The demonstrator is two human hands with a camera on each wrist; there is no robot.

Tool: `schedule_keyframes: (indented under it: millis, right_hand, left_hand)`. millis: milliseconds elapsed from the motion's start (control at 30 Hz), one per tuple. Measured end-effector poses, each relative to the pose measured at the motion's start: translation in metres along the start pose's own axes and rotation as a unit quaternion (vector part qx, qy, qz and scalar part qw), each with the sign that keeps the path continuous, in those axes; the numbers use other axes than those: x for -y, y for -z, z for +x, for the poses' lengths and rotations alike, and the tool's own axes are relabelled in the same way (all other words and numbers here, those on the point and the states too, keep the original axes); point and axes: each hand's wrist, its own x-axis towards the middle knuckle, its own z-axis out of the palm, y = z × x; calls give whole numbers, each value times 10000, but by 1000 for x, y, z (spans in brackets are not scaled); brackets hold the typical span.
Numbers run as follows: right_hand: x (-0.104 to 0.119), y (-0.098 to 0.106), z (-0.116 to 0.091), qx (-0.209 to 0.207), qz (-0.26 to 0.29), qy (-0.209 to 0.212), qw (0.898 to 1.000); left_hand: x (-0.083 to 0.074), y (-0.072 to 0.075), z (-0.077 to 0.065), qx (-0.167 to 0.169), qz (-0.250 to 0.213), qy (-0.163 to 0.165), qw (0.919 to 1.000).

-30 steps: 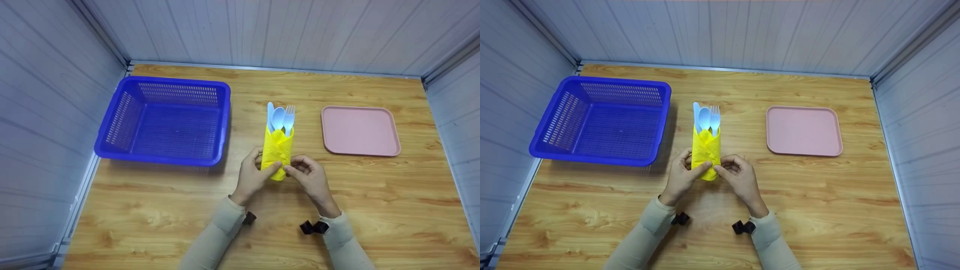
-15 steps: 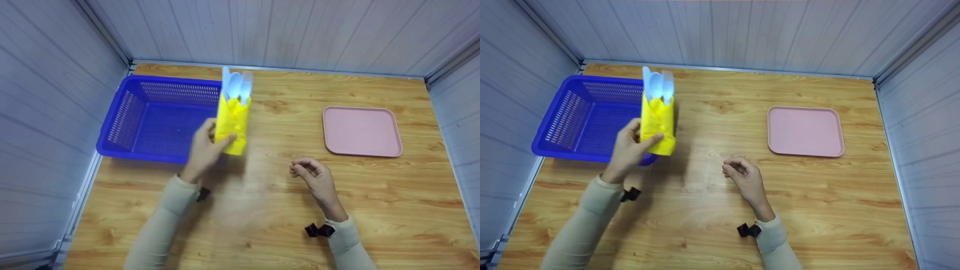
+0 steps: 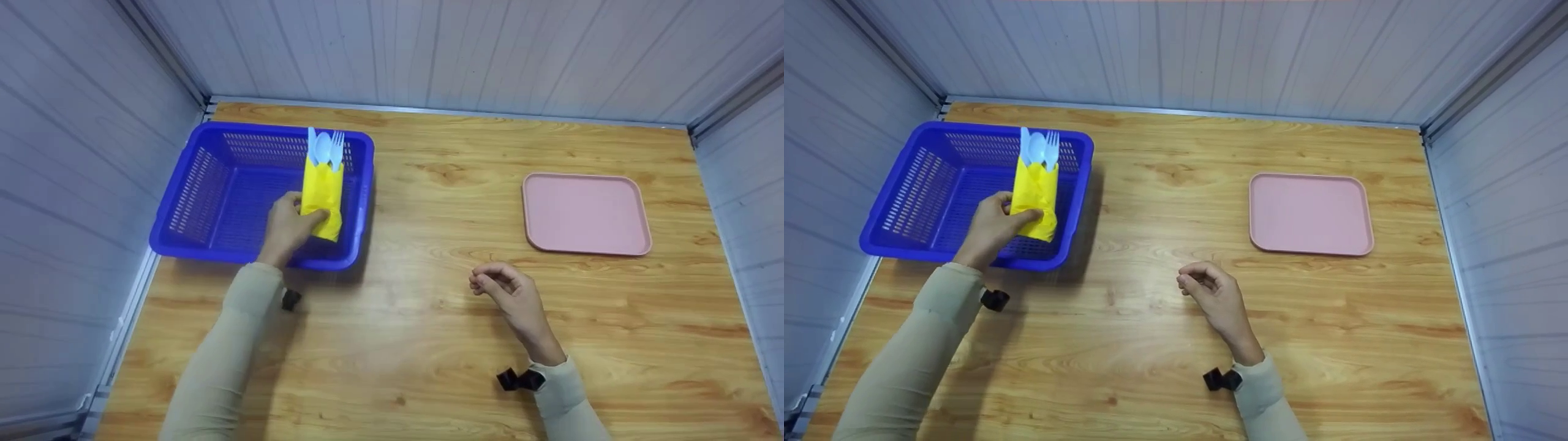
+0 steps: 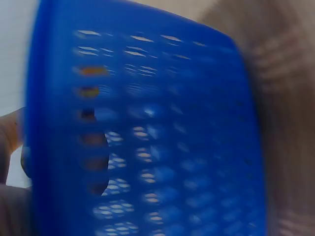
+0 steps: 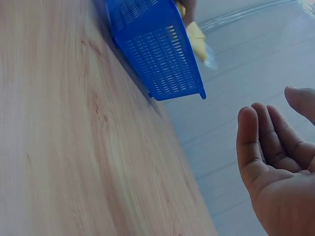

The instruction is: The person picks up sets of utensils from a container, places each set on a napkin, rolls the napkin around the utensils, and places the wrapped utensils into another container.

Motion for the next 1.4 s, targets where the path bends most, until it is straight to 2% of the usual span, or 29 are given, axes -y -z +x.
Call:
schedule_keyframes:
  millis: [167,367,467,600,767,900,1033,1200,1300,1400]
  right_hand:
    - [-1,-1,0,40,-40,-26,10000]
    - [-2,-2,0,112,-68,-14,9999]
    - [-3,-2,0,136,-44,-9,9999]
    - [-4,-5,0,182,-27,-17,9998]
    - [-6,-7,-1,254,-56,-90,9996]
    - [-6,-6,-1,256,-124,-129,9995]
    - [-7,-8,-1,336,-170,-170,9991]
    - [-9,-11,-1,453,-178,-185,9986]
    - [-10,-11,-1,417,-215,-153,9988]
    - [-11,-10,-1,427,-240,-145,9987]
  left_hand:
    - [9,8,10,574,502,526,9957]
    - [15,8,19,1264,444,897,9869]
    - [14,4,23,1402,555,969,9838]
    - [12,-3,27,1401,679,1098,9817]
    - [11,-11,30,1586,1012,1281,9738]
    - [12,-18,34,1703,1032,1408,9698]
    - [12,-23,37,1737,1162,1384,9681]
    - [13,-22,35,1747,1830,1126,9609]
    - [13,-21,31,1636,2527,689,9511]
    - [12,-20,27,1418,3152,390,9376]
